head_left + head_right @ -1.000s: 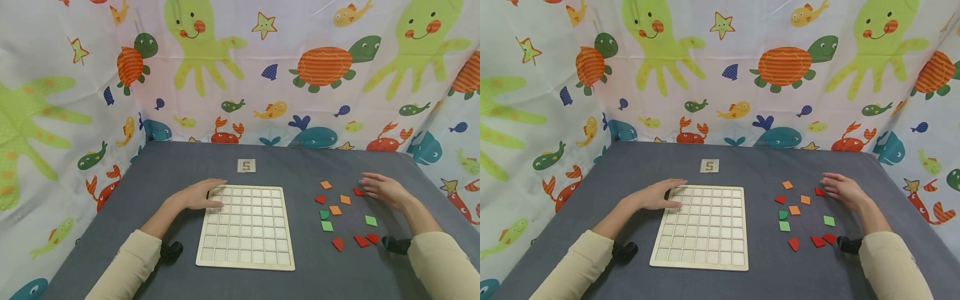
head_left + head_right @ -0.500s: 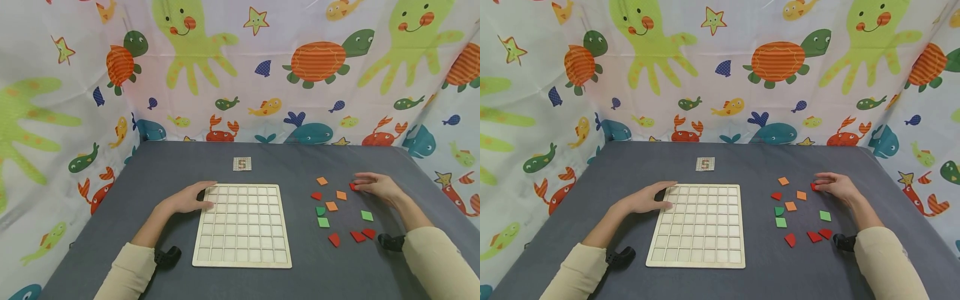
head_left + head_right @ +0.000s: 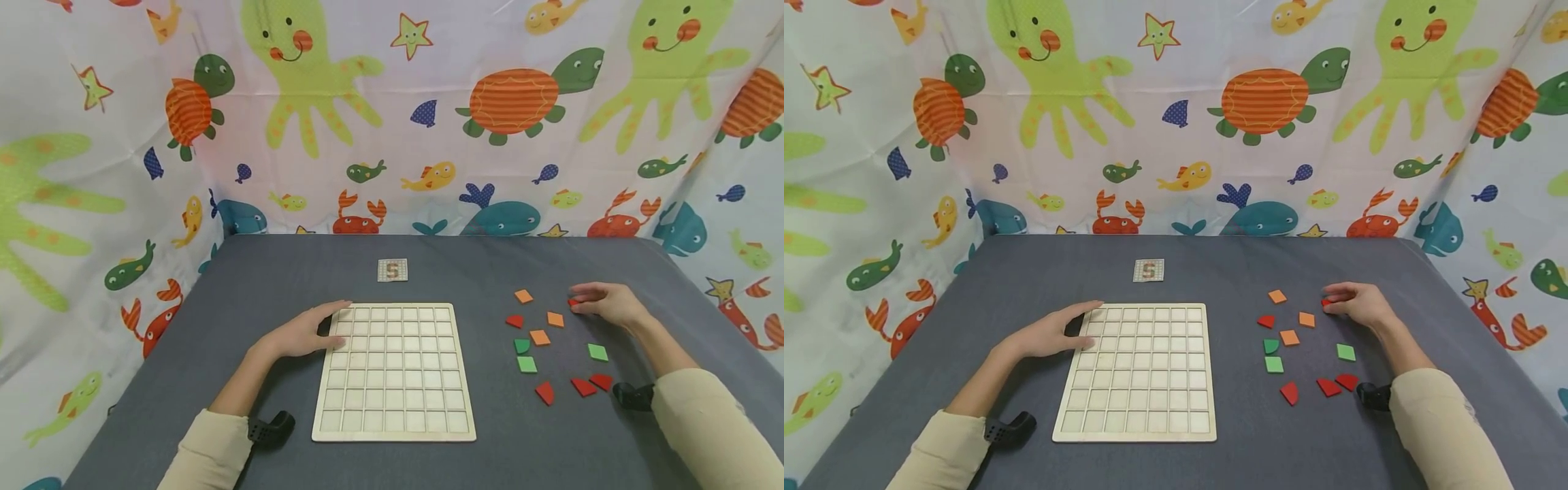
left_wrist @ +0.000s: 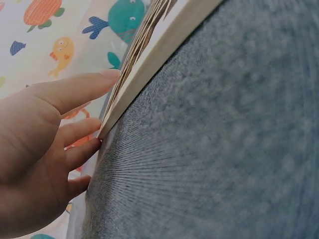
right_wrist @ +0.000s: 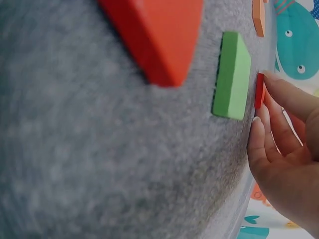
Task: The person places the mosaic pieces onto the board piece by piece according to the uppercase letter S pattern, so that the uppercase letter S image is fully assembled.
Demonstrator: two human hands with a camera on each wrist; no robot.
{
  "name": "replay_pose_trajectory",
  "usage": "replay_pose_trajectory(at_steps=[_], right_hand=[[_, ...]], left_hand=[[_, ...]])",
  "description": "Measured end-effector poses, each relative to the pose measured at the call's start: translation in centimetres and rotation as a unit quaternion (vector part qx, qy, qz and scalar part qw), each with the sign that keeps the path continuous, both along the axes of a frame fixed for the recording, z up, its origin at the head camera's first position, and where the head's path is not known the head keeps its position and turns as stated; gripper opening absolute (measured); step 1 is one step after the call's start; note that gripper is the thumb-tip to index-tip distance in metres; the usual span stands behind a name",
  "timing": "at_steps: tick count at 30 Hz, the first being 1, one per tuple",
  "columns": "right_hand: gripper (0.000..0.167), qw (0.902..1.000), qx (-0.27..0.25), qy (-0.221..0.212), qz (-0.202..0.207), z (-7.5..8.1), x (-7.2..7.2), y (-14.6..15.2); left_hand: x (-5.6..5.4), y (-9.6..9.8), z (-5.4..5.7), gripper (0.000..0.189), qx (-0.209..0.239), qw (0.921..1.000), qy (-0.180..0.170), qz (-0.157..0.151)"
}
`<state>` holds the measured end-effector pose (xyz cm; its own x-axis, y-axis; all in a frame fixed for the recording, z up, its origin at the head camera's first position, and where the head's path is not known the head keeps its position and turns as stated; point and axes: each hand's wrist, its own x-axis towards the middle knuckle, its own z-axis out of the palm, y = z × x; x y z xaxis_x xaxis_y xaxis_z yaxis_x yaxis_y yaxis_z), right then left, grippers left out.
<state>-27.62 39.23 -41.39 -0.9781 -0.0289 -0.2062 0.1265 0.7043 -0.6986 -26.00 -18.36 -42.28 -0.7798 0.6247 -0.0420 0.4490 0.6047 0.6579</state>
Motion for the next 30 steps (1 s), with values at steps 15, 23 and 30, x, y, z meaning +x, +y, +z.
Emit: replay_pose_trajectory(at_steps=[15, 23, 30], right_hand=[[0.053, 0.9994, 0.015, -0.023, 0.022, 0.5, -0.2, -0.1], [0.058, 0.9987, -0.014, -0.047, -0.012, 0.5, -0.3, 0.4], [0.062, 0.9988, -0.012, -0.047, -0.002, 1.2, -0.1, 0.1]], left_hand=[[0.0, -0.1, -0.1, 0.074, -0.008, 0.9999, -0.012, 0.007], [0.0, -0.1, -0.2, 0.073, -0.003, 1.0000, -0.007, 0.002], [0.0, -0.3, -0.2, 0.070, -0.009, 1.0000, -0.003, -0.002]])
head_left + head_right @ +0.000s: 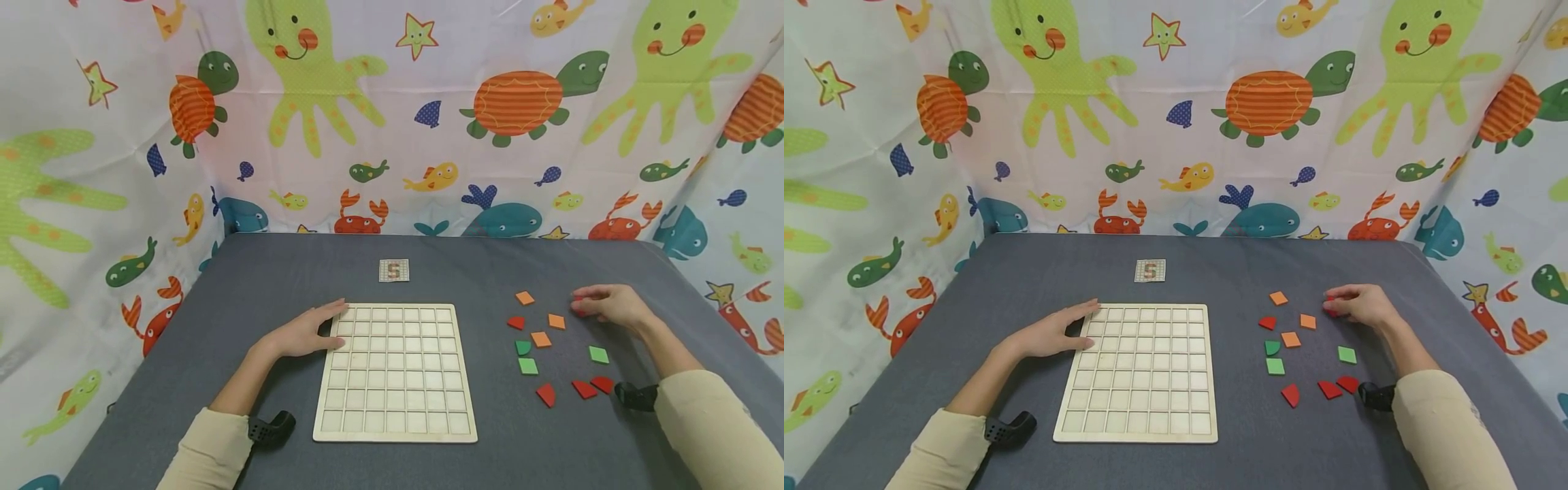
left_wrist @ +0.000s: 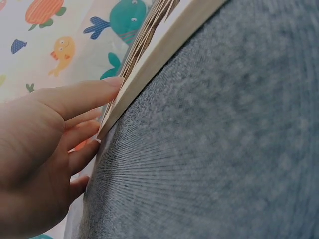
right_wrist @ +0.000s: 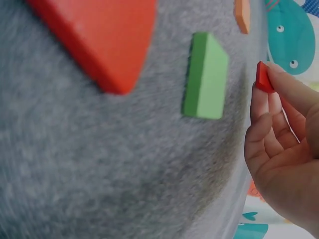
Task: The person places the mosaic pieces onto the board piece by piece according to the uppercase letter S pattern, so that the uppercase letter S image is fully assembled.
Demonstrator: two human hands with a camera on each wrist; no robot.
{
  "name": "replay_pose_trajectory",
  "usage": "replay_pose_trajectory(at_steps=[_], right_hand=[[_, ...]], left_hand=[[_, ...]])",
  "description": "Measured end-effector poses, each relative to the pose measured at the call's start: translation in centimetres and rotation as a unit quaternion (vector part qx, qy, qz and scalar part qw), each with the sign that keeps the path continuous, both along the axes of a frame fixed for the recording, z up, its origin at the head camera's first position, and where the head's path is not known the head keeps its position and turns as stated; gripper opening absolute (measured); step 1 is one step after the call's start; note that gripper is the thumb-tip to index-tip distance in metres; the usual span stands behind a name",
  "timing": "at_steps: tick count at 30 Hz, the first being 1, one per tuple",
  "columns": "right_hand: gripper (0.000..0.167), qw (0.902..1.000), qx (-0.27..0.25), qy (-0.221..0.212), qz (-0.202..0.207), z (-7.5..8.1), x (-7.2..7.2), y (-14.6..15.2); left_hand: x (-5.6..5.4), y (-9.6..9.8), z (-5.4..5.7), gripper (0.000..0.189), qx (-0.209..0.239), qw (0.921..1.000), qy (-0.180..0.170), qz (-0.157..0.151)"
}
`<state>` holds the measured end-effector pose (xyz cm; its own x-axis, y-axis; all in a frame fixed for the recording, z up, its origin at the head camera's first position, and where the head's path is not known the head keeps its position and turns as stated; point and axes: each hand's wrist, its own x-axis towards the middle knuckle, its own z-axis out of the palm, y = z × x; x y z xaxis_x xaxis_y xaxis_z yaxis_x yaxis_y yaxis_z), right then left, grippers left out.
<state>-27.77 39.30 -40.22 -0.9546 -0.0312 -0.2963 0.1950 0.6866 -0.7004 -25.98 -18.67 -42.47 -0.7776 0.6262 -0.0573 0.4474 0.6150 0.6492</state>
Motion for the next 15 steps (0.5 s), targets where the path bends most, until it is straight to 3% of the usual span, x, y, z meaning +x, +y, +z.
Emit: replay_pose_trajectory(at_steps=[15], right_hand=[[0.061, 0.9990, -0.026, 0.005, 0.035, 1.8, -0.2, -4.5]], left_hand=[[0.4, 0.0, 0.5, 0.069, -0.025, 0.9996, -0.007, -0.010]])
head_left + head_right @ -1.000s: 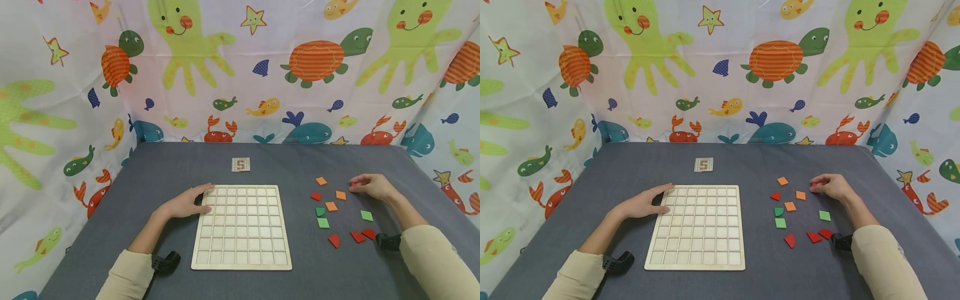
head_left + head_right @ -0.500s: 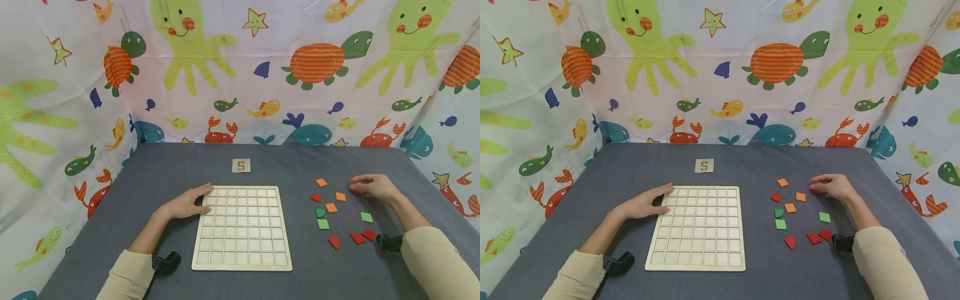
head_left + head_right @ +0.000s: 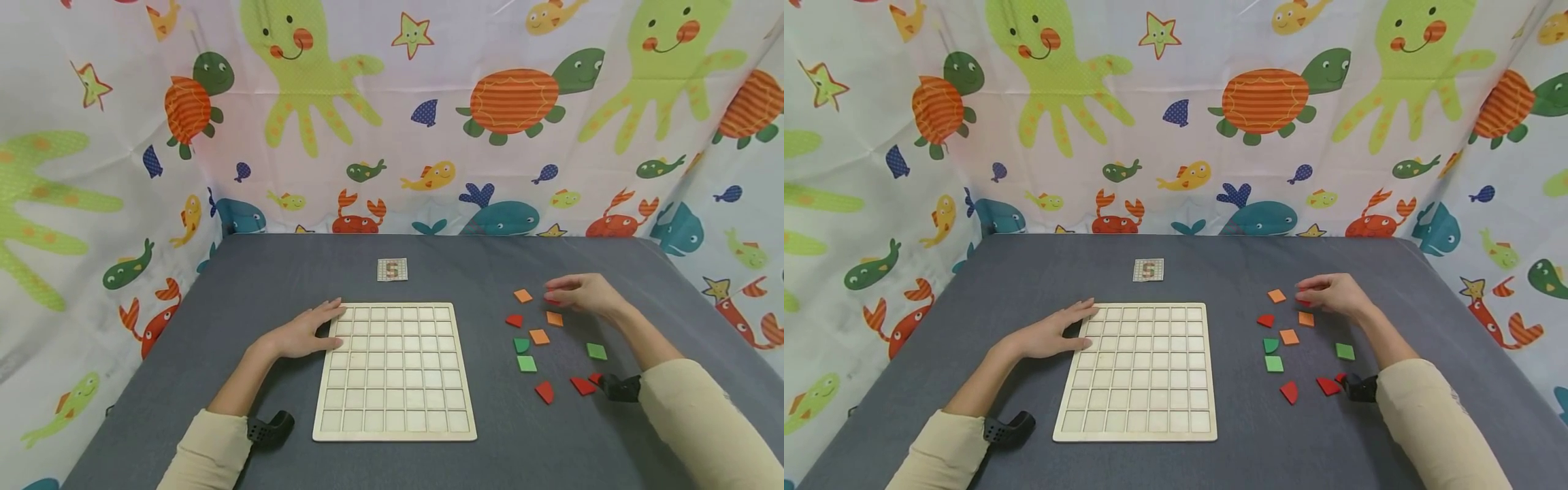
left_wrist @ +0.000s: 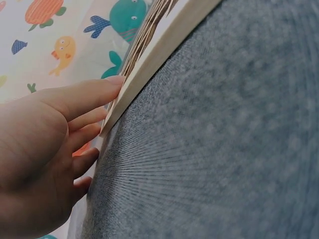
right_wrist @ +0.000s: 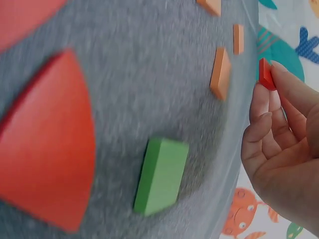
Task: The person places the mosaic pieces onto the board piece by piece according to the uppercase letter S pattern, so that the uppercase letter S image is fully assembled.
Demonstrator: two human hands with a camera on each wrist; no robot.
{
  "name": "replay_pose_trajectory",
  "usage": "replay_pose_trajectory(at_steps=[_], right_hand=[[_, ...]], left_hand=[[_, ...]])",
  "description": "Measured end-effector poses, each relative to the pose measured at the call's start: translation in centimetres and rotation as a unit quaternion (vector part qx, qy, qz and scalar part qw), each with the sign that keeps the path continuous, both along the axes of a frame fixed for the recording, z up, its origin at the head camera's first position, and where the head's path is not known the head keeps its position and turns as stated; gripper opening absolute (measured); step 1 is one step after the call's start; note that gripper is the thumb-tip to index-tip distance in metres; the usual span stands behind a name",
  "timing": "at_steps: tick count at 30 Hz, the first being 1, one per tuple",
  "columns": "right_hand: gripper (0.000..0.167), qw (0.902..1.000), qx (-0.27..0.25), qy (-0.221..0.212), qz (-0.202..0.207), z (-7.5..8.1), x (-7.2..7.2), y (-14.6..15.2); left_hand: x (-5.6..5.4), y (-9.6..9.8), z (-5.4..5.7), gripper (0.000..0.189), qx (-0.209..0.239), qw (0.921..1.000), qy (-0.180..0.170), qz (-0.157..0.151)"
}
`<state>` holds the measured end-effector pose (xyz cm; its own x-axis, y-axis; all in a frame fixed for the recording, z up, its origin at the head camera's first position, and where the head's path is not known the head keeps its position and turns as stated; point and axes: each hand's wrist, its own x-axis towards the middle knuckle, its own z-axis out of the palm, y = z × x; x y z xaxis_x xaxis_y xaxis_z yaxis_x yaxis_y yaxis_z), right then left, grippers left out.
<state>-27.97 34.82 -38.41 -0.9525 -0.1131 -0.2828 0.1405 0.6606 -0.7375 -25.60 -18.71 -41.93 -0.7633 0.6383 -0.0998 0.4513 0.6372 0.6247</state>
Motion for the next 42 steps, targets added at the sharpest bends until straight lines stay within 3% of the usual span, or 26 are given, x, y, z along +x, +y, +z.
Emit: replay_pose_trajectory(at_steps=[17, 31, 42], right_hand=[[0.054, 0.9963, -0.076, -0.021, 0.035, 0.4, -1.4, -4.2], [0.047, 0.9949, -0.075, -0.015, 0.065, 0.1, -1.6, -7.8], [0.039, 0.9915, -0.093, -0.018, 0.089, -0.5, -2.0, -11.3]], left_hand=[[0.1, -0.2, 0.3, 0.072, -0.006, 0.9997, -0.021, 0.010], [-0.1, -0.2, -0.1, 0.073, -0.009, 0.9996, -0.019, 0.018], [-0.2, -0.5, -0.3, 0.074, -0.010, 0.9998, -0.019, 0.003]])
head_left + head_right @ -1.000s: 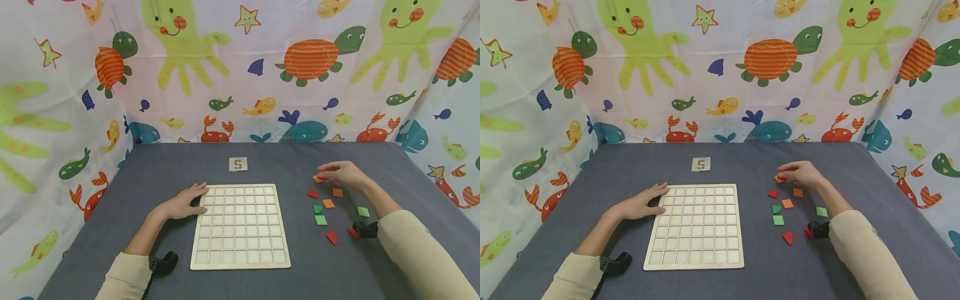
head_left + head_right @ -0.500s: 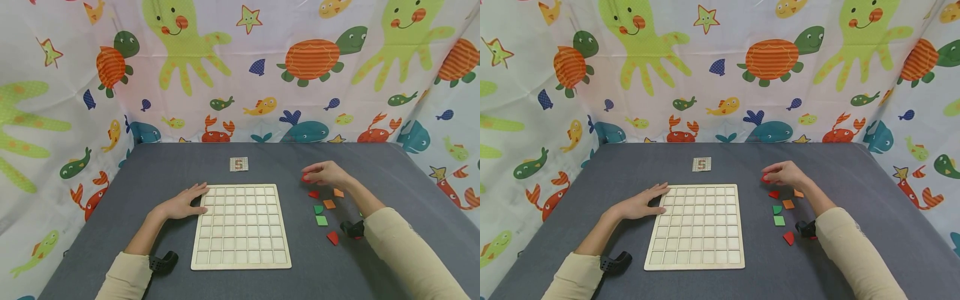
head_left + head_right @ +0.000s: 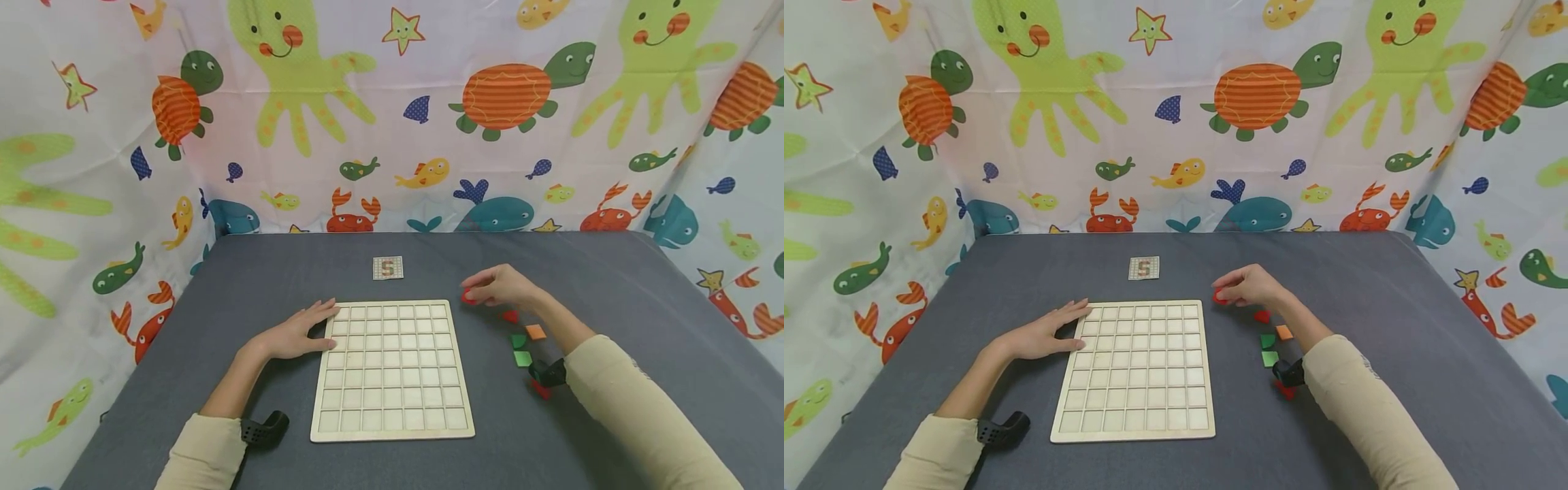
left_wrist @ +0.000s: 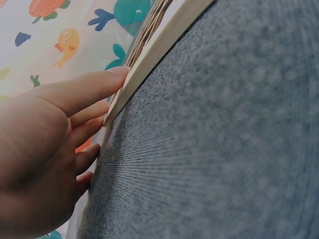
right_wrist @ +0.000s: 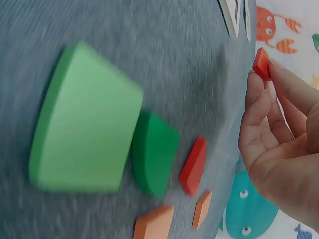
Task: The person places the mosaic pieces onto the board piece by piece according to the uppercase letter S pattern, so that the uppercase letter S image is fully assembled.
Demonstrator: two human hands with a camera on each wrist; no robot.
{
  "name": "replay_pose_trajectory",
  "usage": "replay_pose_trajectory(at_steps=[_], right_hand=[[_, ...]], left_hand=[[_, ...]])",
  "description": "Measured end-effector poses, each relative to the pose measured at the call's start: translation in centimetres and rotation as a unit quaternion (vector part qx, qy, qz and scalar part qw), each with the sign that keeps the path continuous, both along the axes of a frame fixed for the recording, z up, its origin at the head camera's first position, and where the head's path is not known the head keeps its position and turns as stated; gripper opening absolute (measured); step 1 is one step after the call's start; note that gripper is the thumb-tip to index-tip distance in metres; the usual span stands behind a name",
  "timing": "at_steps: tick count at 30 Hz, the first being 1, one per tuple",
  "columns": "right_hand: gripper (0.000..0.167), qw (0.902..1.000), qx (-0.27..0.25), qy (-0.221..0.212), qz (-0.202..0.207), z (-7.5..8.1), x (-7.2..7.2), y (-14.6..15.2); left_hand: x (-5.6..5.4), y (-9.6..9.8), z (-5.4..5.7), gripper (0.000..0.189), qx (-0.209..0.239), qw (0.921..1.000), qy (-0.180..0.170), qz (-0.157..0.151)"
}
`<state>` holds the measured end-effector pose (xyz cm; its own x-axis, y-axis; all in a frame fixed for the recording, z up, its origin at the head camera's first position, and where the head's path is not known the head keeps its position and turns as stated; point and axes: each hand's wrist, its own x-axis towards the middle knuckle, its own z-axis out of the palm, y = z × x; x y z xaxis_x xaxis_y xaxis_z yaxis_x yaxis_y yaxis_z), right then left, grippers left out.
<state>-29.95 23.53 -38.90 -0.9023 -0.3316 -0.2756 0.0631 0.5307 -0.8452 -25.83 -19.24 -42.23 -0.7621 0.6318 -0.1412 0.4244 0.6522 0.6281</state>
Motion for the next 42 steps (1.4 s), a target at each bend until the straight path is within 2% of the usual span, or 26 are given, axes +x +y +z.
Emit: replay_pose_trajectory(at_steps=[14, 23, 29, 42], right_hand=[[0.033, 0.9994, 0.000, 0.008, 0.032, 0.4, 0.5, -4.5], [0.025, 0.9959, -0.026, 0.018, 0.084, -0.1, 0.6, -8.0], [0.023, 0.9934, -0.015, 0.035, 0.109, -0.3, 0.9, -9.5], [0.017, 0.9928, 0.016, 0.053, 0.106, -1.0, 1.2, -11.0]], left_hand=[[0.0, -0.4, 0.1, 0.075, 0.003, 1.0000, 0.001, 0.002], [-0.1, -0.5, 0.0, 0.074, 0.004, 1.0000, 0.000, 0.001], [-0.1, -0.4, -0.1, 0.075, 0.001, 1.0000, -0.003, 0.005], [-0.1, -0.2, 0.2, 0.075, 0.003, 1.0000, -0.001, -0.002]])
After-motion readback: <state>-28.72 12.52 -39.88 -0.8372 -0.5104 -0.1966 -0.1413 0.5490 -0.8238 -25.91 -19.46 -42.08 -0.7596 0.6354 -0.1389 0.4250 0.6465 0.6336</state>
